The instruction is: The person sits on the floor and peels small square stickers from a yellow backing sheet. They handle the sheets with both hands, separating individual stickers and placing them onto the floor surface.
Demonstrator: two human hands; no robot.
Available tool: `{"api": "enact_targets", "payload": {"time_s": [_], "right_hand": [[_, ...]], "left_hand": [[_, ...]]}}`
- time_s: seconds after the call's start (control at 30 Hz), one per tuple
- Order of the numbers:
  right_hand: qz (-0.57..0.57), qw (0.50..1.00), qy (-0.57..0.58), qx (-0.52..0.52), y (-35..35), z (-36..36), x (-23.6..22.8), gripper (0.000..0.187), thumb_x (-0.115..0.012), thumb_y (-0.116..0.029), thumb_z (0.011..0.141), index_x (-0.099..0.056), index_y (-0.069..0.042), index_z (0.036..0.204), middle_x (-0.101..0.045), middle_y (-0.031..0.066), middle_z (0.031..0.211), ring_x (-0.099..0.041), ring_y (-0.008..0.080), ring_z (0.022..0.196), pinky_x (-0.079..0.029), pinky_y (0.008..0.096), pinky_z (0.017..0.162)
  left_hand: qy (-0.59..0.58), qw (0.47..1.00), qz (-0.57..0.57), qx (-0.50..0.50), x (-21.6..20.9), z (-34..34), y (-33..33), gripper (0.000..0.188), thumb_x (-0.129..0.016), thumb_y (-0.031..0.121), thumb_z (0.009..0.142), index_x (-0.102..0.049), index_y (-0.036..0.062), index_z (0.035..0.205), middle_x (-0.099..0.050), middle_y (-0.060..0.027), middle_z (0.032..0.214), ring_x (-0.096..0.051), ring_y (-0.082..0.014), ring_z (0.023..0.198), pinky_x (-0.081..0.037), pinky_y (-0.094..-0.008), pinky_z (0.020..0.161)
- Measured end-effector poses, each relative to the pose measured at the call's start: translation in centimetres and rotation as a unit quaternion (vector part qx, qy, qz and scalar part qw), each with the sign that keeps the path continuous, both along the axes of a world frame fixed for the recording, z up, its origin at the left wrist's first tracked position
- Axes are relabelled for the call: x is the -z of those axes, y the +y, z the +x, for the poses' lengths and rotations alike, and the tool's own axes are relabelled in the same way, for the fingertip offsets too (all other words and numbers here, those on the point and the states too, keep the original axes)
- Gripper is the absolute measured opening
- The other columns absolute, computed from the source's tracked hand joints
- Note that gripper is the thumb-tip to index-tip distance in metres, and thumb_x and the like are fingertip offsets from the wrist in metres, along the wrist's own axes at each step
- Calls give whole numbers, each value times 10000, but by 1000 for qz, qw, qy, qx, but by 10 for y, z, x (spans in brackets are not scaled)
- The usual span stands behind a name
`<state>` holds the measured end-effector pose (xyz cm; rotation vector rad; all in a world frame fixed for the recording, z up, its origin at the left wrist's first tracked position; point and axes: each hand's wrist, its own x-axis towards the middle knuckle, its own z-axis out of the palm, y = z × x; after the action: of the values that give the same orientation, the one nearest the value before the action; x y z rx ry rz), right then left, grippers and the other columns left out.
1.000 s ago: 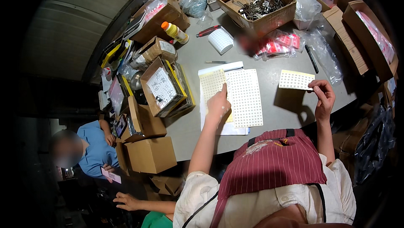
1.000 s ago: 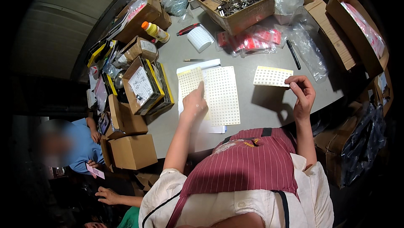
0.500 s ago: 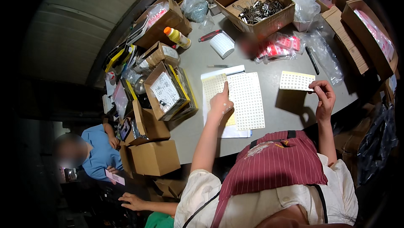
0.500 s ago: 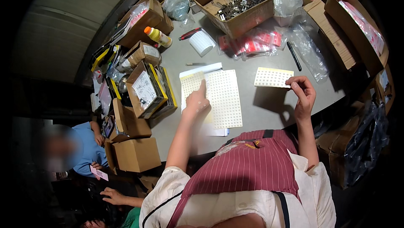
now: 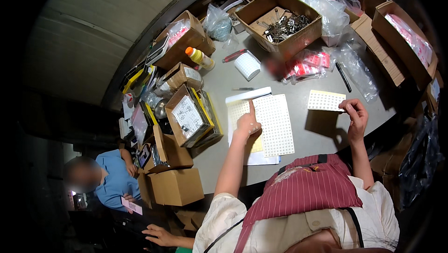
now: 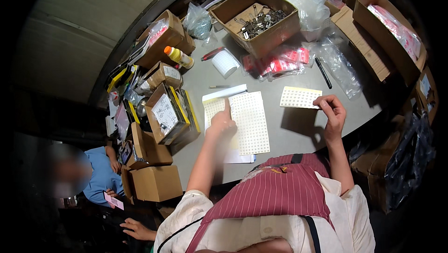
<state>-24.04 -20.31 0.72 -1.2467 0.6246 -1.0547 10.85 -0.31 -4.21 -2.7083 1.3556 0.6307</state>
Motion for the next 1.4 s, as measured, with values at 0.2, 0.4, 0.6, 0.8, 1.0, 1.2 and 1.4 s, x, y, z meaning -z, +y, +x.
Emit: {"api": "enact_targets", "payload": {"time_s": [0.2,0.4,0.6,0.8,1.0,1.2,1.4], "right_hand": [[0,1000,7,-25,1,4,1,199,-603,-193,947,-620,-1,895,-662,66,901,-588,126,851,-451,275,822],[-7,999,-11,-45,10,7,-13,153,-606,-140,924,-632,7,896,-670,73,893,-591,128,850,-451,270,826],[-25,998,-38,-47,18,-6,-17,135,-614,-116,875,-626,13,912,-665,82,908,-598,142,879,-442,271,841],[-94,988,-60,-104,32,-4,-30,141,-609,30,806,-614,26,947,-641,112,959,-617,192,928,-476,323,888],[-108,986,-43,-118,36,-4,-29,312,-609,91,824,-558,24,1125,-616,99,1048,-613,176,979,-487,319,915],[-89,984,-19,-154,37,3,-33,603,-657,43,825,-449,9,1390,-493,118,1357,-605,138,998,-488,292,908],[40,977,-57,-199,35,5,-40,776,-676,8,791,-348,15,1494,-445,143,1457,-613,126,945,-496,270,876]], "left_hand": [[99,995,-6,-4,-14,19,1,1099,-593,115,717,69,19,1589,-682,-300,906,-677,-453,875,-548,-491,782],[193,952,-220,-93,10,-11,18,637,-550,70,846,-420,-27,1462,-707,-215,926,-710,-308,798,-567,-403,671],[593,706,-328,-205,-55,-107,-1,449,-539,278,1025,-546,-38,1344,-681,-128,1050,-674,-191,905,-556,-304,801],[682,637,-338,-120,-81,-139,-19,716,-434,510,1056,-306,-24,1515,-659,-213,1228,-707,-282,1035,-584,-334,846],[613,650,-439,-91,-117,-154,-21,710,-640,145,984,-240,-25,1545,-634,-237,1256,-700,-278,1037,-585,-335,853],[555,695,-440,-126,-113,-155,-13,394,-642,81,975,-557,-60,1334,-698,-163,1149,-697,-213,981,-577,-314,808],[548,678,-461,-167,-111,-156,-12,273,-633,69,977,-651,-82,1203,-722,-148,1092,-694,-187,925,-573,-300,765]]}}
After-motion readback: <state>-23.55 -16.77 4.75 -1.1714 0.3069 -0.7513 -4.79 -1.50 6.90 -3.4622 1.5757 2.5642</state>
